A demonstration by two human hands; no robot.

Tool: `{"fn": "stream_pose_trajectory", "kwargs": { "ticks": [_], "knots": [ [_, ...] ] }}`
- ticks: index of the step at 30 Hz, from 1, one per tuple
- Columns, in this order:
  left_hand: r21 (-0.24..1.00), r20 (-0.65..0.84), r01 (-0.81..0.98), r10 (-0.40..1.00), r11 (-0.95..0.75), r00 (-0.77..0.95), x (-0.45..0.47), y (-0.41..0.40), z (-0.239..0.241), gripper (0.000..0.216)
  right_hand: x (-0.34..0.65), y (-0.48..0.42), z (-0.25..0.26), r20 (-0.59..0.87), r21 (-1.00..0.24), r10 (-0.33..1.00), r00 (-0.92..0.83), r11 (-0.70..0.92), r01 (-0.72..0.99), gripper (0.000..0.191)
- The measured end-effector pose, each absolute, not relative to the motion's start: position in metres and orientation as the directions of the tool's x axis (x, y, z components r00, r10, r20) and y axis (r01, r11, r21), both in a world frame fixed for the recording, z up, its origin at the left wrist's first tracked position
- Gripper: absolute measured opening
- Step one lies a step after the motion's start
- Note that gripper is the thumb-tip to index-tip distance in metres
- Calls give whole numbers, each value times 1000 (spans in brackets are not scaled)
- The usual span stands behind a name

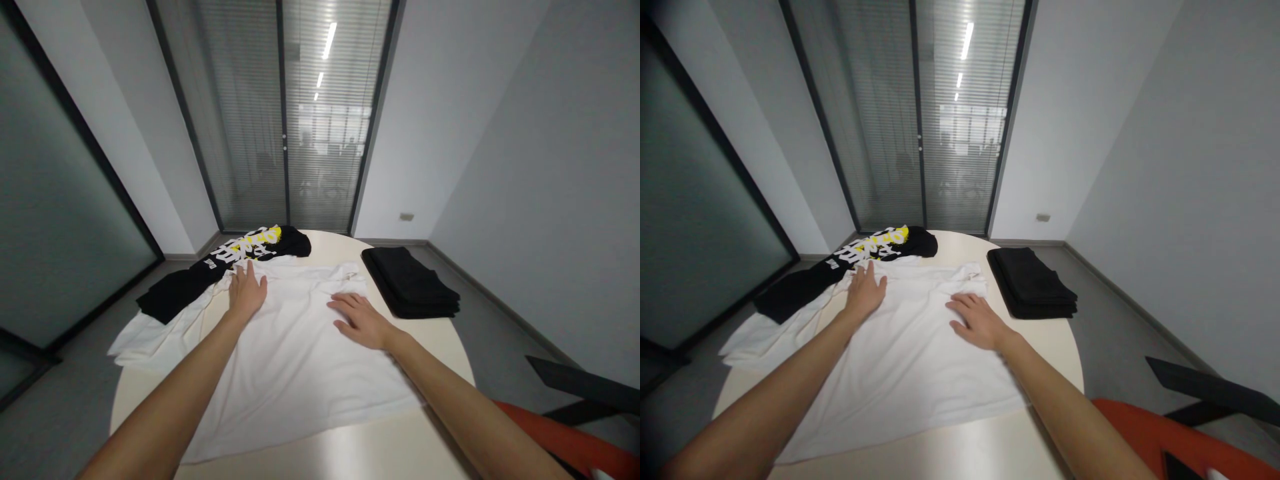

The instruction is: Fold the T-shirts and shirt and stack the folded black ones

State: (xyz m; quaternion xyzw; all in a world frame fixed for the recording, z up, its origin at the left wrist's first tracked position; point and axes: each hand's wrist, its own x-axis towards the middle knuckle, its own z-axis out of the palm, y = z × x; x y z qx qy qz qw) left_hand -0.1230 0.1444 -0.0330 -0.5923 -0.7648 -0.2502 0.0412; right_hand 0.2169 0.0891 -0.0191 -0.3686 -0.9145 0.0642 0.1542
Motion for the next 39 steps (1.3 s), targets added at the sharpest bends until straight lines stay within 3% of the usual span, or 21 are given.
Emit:
{"fn": "stream_pose_trajectory", "kwargs": {
  "ticks": [2, 7, 17, 22, 39],
  "knots": [
    [263, 441, 952, 858, 157, -263, -108, 134, -24, 71, 218, 87, -19, 228, -233, 694, -683, 720, 654, 48],
    [102, 594, 987, 804, -122, 38, -73, 115, -10, 61, 221, 82, -17, 192, -224, 699, -689, 715, 663, 50],
    [120, 546, 913, 794, -389, 266, -70, 109, -37, 52, 232, 56, -14, 115, -210, 748, -654, 662, 719, 54],
    [171, 565, 910, 794, -378, 224, -75, 106, -48, 50, 238, 51, -17, 83, -223, 761, -643, 643, 733, 57],
    [158, 518, 933, 832, -322, 200, -77, 77, -46, 50, 241, 34, -19, 92, -209, 748, -657, 660, 722, 58]
  ]
}}
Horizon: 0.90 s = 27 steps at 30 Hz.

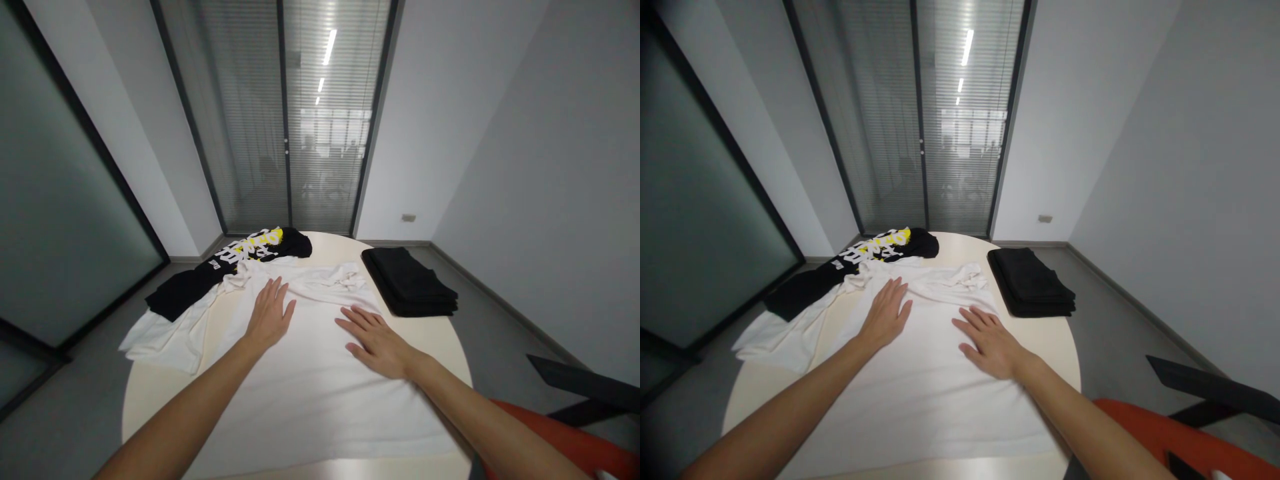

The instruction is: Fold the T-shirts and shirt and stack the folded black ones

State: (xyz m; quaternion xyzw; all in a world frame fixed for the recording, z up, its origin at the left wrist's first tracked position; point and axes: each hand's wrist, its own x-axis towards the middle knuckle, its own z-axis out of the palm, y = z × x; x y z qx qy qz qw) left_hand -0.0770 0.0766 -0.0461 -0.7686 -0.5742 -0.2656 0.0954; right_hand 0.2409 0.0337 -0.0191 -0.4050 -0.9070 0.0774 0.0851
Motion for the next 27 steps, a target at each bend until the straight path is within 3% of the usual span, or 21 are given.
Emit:
{"fn": "stream_pose_trajectory", "kwargs": {
  "ticks": [6, 11, 20, 27],
  "knots": [
    [120, 455, 957, 871, -266, 185, -74, 87, -48, 52, 226, 35, -10, 116, -173, 772, -624, 635, 753, 56],
    [79, 422, 967, 887, -241, 187, -73, 101, -42, 52, 190, 49, 11, 167, -134, 791, -588, 610, 781, 37],
    [122, 436, 980, 895, -156, 89, -72, 129, -29, 42, 124, 115, 16, 311, -299, 913, -264, 358, 885, 32],
    [189, 527, 967, 849, -169, 45, -84, 131, -36, 42, 128, 123, -1, 403, -355, 893, -200, 354, 865, 30]
  ]
}}
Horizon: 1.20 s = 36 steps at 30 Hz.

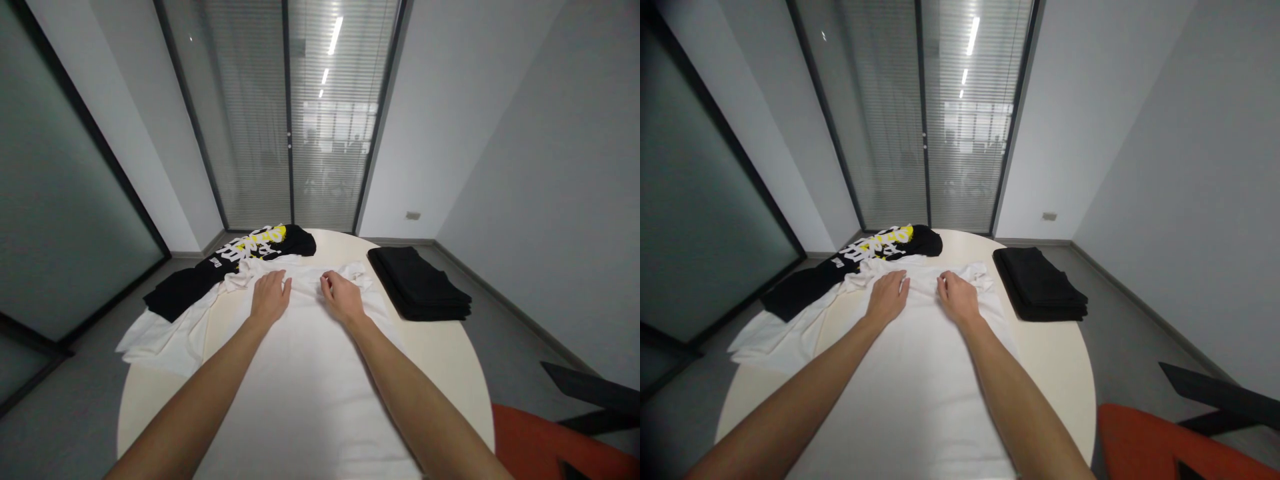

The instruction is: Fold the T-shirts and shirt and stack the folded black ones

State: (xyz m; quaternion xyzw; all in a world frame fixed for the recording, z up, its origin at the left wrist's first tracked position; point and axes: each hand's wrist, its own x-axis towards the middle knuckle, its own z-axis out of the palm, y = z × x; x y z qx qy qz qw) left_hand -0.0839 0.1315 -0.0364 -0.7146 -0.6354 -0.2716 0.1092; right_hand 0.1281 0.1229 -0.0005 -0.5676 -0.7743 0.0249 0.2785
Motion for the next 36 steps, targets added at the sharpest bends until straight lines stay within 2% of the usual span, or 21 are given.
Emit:
{"fn": "stream_pose_trajectory", "kwargs": {
  "ticks": [11, 22, 30, 36],
  "knots": [
    [211, 538, 962, 842, -175, 35, -88, 118, -37, 42, 132, 104, -7, 405, -344, 897, -176, 328, 880, 33],
    [174, 528, 973, 848, -153, 39, -88, 103, -41, 47, 139, 86, -11, 409, -378, 895, -176, 342, 860, 34],
    [175, 358, 983, 934, -63, -4, -86, 102, -55, 67, 139, 86, -19, 459, -307, 861, -217, 384, 871, 42],
    [202, 353, 978, 935, -49, -26, -88, 97, -58, 69, 139, 85, -24, 460, -306, 859, -226, 392, 867, 47]
  ]
}}
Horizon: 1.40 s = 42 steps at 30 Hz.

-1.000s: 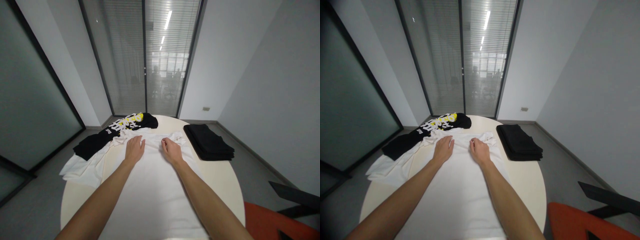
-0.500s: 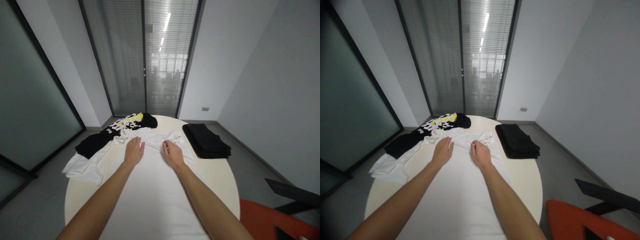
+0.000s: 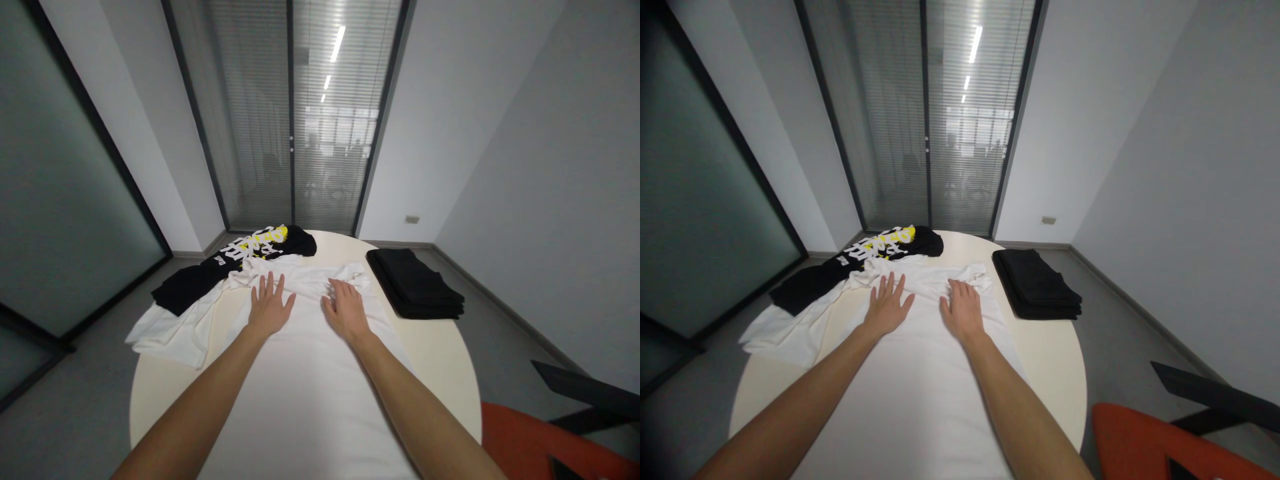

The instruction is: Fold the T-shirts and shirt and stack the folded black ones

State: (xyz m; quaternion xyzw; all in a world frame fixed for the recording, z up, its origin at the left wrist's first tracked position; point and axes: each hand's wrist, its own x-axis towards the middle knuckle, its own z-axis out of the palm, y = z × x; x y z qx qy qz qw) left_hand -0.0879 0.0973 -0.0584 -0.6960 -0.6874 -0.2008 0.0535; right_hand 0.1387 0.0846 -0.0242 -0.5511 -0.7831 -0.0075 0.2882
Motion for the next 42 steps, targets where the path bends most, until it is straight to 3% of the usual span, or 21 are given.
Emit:
{"fn": "stream_pose_trajectory", "kwargs": {
  "ticks": [14, 18, 22, 28, 33, 36, 42],
  "knots": [
    [166, 223, 985, 971, 54, -91, -83, 83, -53, 75, 140, 77, -34, 452, -287, 867, -208, 362, 887, 52],
    [151, 316, 987, 944, 50, -96, -87, 93, -41, 68, 145, 90, -16, 394, -314, 915, -89, 225, 922, 44],
    [157, 426, 985, 895, 73, -134, -92, 115, -17, 51, 161, 119, 8, 346, -246, 936, 62, 27, 969, 44],
    [228, 366, 964, 905, 140, -218, -87, 144, -1, 36, 177, 158, 24, 104, -220, 989, 102, -77, 972, 59],
    [246, 378, 968, 915, 50, -144, -84, 147, -13, 33, 169, 177, 21, 71, -215, 993, 95, -78, 973, 36],
    [211, 355, 976, 926, 55, -129, -85, 146, -18, 35, 167, 185, 21, 99, -275, 984, 146, -114, 955, 23],
    [170, 311, 984, 945, 47, -99, -82, 146, -17, 39, 171, 201, 16, 173, -561, 943, 283, -142, 815, 29]
  ]
}}
